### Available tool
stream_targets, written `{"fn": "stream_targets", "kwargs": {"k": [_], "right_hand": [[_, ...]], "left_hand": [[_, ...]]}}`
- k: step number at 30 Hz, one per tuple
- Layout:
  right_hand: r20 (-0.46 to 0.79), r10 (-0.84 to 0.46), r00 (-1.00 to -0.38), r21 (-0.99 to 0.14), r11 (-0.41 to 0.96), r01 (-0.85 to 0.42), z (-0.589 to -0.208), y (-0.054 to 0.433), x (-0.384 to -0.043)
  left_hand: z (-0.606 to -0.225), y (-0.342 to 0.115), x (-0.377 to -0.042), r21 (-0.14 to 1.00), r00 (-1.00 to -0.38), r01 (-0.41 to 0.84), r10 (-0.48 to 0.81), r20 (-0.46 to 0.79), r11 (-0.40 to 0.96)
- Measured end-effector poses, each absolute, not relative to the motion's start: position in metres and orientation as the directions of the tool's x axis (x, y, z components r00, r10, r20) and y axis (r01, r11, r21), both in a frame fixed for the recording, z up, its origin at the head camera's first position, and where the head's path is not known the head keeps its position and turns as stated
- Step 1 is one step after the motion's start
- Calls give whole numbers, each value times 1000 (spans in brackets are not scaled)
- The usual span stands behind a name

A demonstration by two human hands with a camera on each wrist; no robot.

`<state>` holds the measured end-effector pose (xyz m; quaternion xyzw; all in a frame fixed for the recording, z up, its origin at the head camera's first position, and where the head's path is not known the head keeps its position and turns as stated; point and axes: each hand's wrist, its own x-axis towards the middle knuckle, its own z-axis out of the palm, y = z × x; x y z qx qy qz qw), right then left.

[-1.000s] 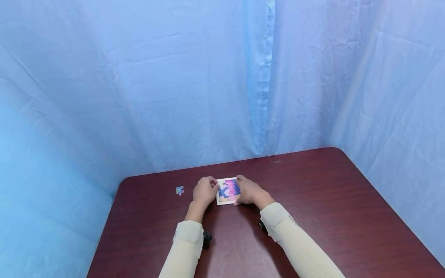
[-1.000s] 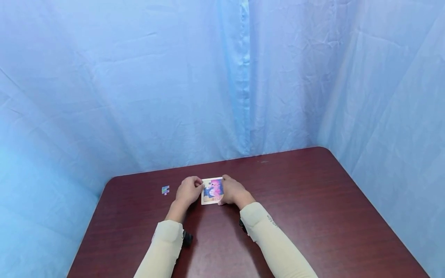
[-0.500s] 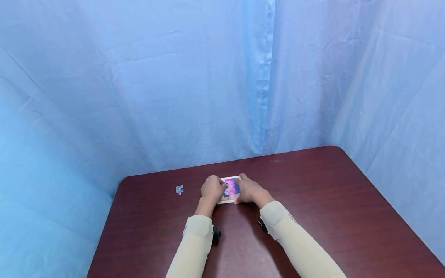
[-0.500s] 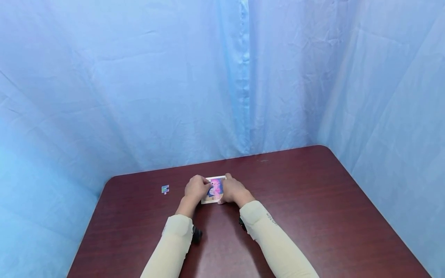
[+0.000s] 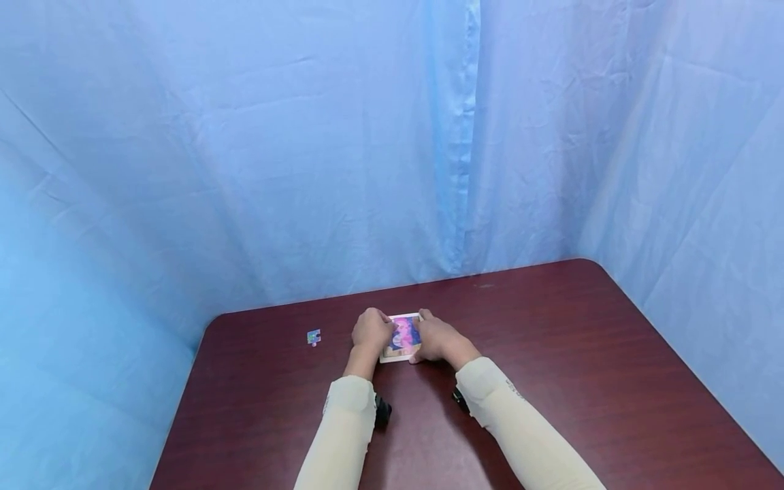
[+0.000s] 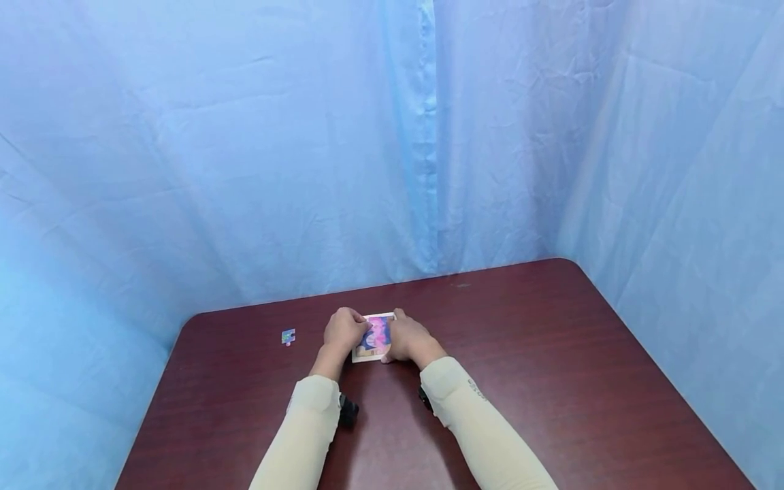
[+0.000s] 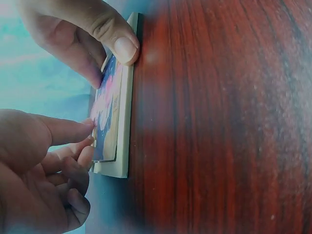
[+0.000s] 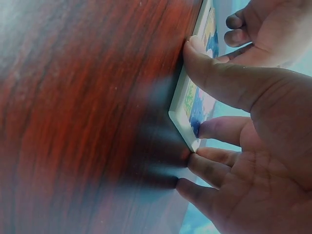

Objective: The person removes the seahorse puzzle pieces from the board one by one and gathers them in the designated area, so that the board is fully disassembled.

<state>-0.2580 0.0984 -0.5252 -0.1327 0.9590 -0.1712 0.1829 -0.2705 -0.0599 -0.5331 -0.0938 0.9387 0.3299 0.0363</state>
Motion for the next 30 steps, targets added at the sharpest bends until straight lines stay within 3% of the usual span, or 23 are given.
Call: {"fn": "stream_targets", "kwargs": {"k": [30], "right_hand": [[-314,-317,-895,-403,898,-177,-527,100,-258]], "left_hand": [[-533,-85,-265,771,-983,-167,-163,-83,615]]}}
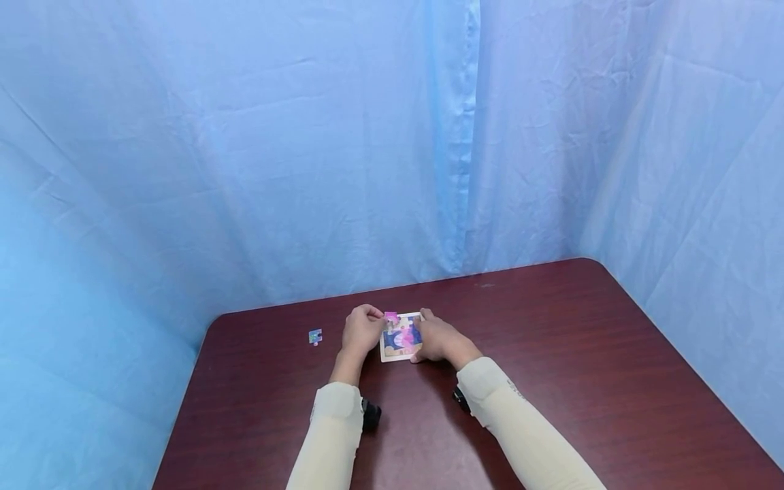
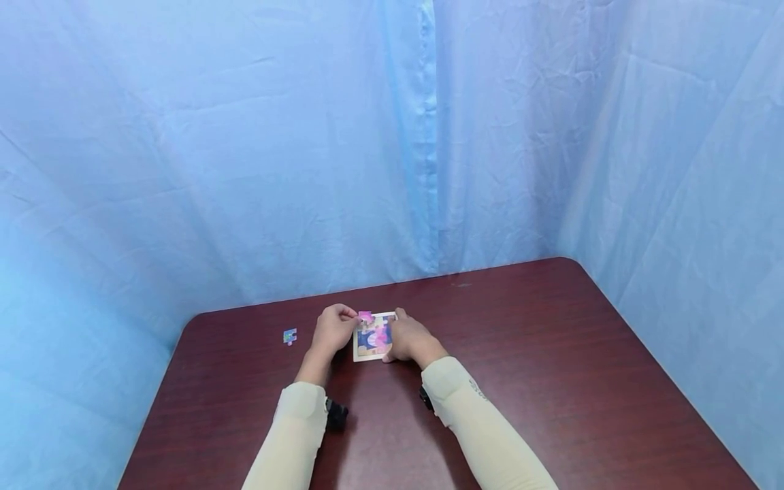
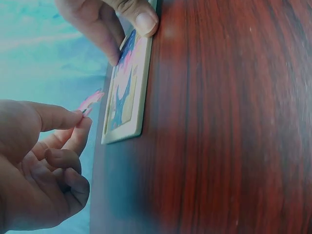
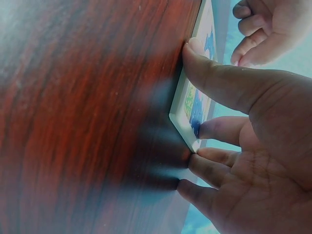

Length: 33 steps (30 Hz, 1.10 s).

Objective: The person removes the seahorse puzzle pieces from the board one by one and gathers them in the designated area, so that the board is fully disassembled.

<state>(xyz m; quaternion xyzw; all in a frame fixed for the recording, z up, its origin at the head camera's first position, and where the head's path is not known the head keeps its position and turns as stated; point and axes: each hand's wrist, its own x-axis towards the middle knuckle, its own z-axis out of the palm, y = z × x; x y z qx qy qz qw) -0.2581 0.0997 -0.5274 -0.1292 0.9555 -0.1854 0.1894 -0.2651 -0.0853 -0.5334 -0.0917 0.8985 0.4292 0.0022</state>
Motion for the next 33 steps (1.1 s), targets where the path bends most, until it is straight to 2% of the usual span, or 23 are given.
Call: {"fn": "stream_targets", "kwargs": {"k": [11,33], "right_hand": [[-311,-324,-894,-400,897,-186,-529,101,-257],[-303,-333,-893,-391,898,-202,-531,102,-258]], "left_hand": [[-531,-103,-260,765,-978,-179,-197,-69,618],[-531,-151,-250,723,-955,-272,-272,-121,635]]}}
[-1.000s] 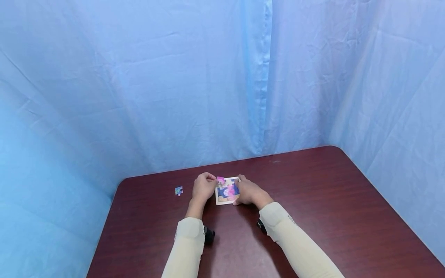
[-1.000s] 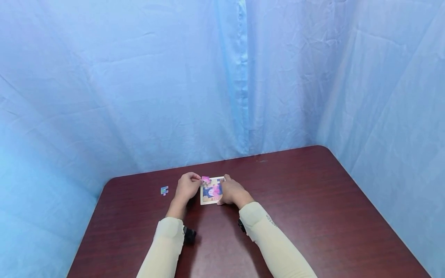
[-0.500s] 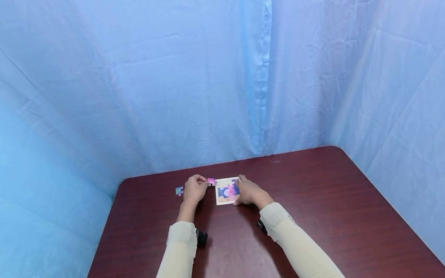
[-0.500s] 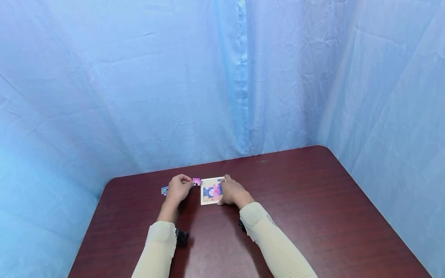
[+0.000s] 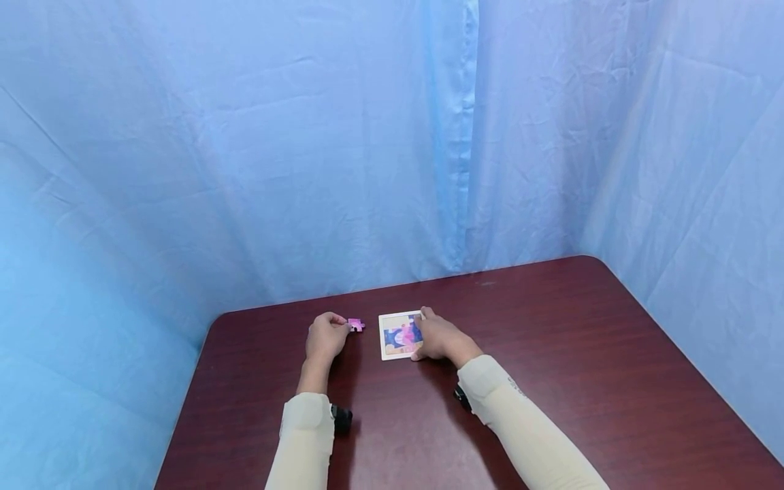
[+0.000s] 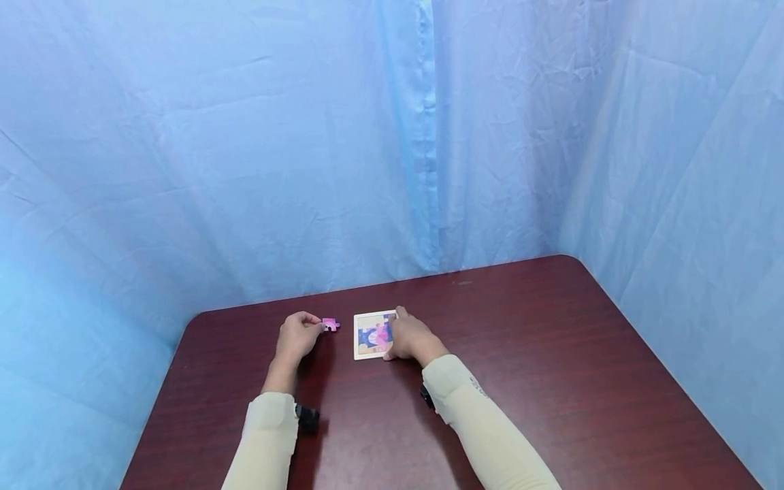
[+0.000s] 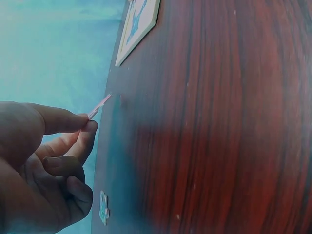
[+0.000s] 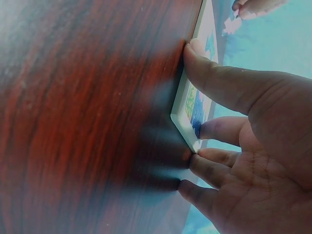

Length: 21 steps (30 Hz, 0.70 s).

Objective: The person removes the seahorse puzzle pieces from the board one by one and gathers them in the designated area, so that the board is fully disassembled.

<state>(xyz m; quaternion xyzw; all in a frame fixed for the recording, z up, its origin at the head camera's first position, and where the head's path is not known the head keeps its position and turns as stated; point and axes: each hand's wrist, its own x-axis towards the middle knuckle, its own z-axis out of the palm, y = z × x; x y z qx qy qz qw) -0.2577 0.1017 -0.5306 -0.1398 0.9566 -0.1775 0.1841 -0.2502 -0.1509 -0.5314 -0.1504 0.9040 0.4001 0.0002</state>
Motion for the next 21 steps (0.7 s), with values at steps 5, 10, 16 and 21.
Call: {"fn": "stream_targets", "kwargs": {"k": [5,10,16,21], "right_hand": [[-302,-336,-892,-391,897,-206,-531,102,-257],[-308,-333,-891,-388,899,-202,-529,101,-256],[-321,-330,-888,-381,903,-198,-528,101,-256],[-326,-327,-887,-374,906,-197,-528,101,-257]], "left_hand": [[-533,-161,-248,704,-947,-295,-293,-129,645],[-532,-171,-247,697,-940,-319,-308,-147,642],[-533,-181,-245,694,-938,-325,-315,-148,642],[-533,-188,-246,691,-936,-332,-316,-156,642]]}}
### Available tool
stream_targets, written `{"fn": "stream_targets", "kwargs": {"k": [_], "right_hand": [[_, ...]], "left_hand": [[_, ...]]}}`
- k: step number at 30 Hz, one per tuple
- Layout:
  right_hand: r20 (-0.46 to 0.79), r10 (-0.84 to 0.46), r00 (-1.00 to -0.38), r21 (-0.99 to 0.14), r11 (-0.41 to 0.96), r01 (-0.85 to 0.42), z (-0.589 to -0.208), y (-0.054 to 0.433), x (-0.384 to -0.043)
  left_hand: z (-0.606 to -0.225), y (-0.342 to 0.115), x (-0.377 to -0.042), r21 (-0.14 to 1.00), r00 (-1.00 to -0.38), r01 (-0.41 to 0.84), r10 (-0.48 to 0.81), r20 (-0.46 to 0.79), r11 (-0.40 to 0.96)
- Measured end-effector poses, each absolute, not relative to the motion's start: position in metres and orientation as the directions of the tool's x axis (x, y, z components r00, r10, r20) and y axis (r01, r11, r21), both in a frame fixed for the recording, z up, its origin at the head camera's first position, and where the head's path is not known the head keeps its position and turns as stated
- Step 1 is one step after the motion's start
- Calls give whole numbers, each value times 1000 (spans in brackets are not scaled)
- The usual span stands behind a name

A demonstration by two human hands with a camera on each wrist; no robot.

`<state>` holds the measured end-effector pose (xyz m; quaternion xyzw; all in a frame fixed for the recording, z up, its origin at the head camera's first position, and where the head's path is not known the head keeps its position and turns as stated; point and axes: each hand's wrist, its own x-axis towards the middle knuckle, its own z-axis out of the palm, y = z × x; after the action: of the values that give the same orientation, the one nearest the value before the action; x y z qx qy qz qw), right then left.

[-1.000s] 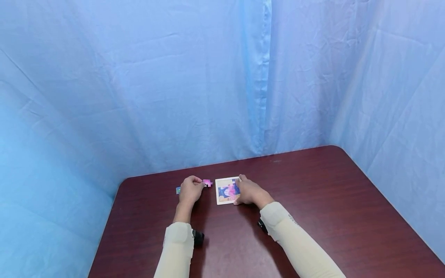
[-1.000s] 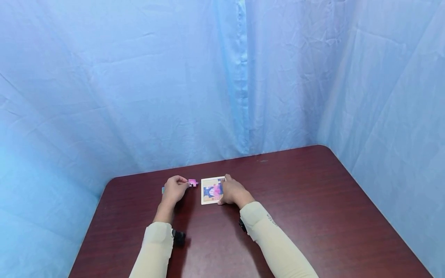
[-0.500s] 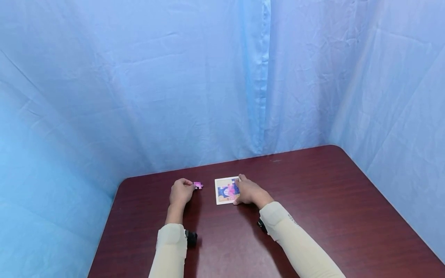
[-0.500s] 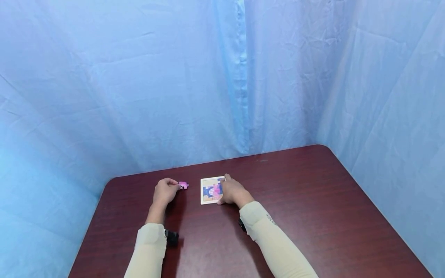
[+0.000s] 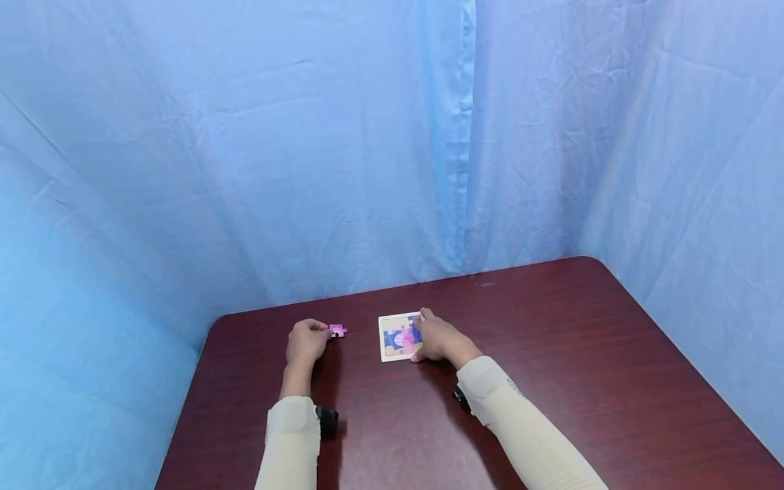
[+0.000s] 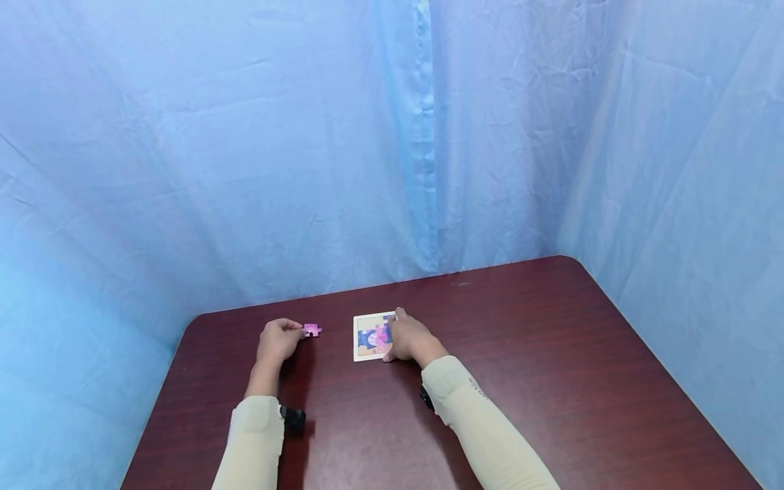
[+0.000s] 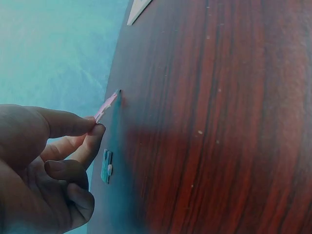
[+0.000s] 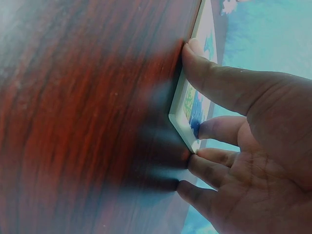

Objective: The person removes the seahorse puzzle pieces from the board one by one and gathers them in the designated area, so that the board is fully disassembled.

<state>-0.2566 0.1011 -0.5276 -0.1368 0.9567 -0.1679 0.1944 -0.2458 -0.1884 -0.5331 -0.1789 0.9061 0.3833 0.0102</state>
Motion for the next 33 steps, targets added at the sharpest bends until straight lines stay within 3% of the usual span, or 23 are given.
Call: {"fn": "stream_targets", "kwargs": {"k": [21,33], "right_hand": [[-336,-333,-881,-391,900,-191,-526,102,-255],[-345,-329,-879,-377,906,-191,-526,102,-257]], "left_hand": [[-536,-193,-248,655,-916,-392,-343,-209,646],[-535,-197,-245,642,-919,-379,-353,-177,666]]}}
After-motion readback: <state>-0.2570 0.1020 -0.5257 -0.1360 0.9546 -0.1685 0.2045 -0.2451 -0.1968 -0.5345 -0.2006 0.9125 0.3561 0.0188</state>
